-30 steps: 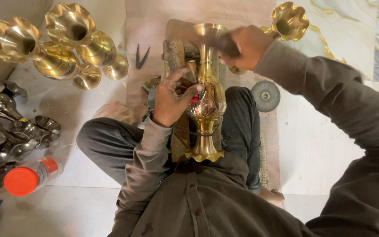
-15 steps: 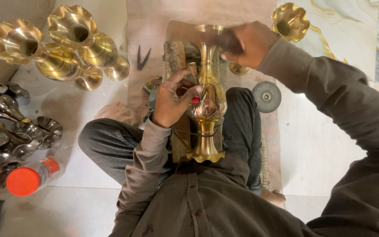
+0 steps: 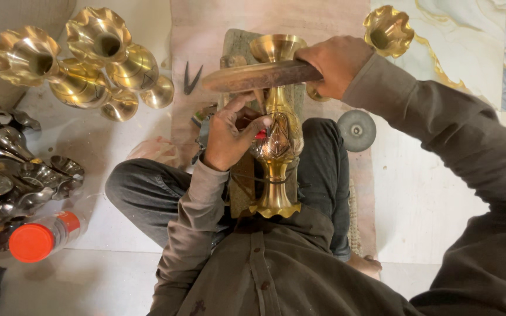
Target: The person sits on the floor with a brass vase clamped to a wooden board and engraves a decorative pattern into its surface. They hold a chisel against the brass and strike it with a wooden mallet, repositioning the chisel and rotating the vase to work different areas of the design.
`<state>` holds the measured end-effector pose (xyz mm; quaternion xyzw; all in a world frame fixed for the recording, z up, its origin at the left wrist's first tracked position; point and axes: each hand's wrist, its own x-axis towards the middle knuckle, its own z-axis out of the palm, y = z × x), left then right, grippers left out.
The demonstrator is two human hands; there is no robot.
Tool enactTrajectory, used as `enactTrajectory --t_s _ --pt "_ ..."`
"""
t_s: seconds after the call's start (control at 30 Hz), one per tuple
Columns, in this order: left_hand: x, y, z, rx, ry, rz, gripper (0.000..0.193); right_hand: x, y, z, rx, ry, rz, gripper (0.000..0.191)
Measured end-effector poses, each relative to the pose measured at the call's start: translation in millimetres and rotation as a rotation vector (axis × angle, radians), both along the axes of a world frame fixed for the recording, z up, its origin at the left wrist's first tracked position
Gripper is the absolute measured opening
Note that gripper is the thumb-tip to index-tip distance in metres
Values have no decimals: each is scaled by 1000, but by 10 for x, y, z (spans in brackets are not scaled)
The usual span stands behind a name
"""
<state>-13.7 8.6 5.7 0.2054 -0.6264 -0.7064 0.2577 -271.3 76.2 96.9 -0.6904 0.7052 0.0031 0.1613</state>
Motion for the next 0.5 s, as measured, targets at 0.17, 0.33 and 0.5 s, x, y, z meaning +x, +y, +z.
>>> enactTrajectory --t_s 0.17,0.33,0.5 --pt "-7 -23 -12 -157 -4 31 52 28 36 -18 -124 -549 -226 25" --pt "-3 -33 1 -89 -6 14 52 58 52 29 -201 -316 -61 21" --pt "3 -35 17 -112 -37 16 51 50 41 27 -87 -8 -14 28"
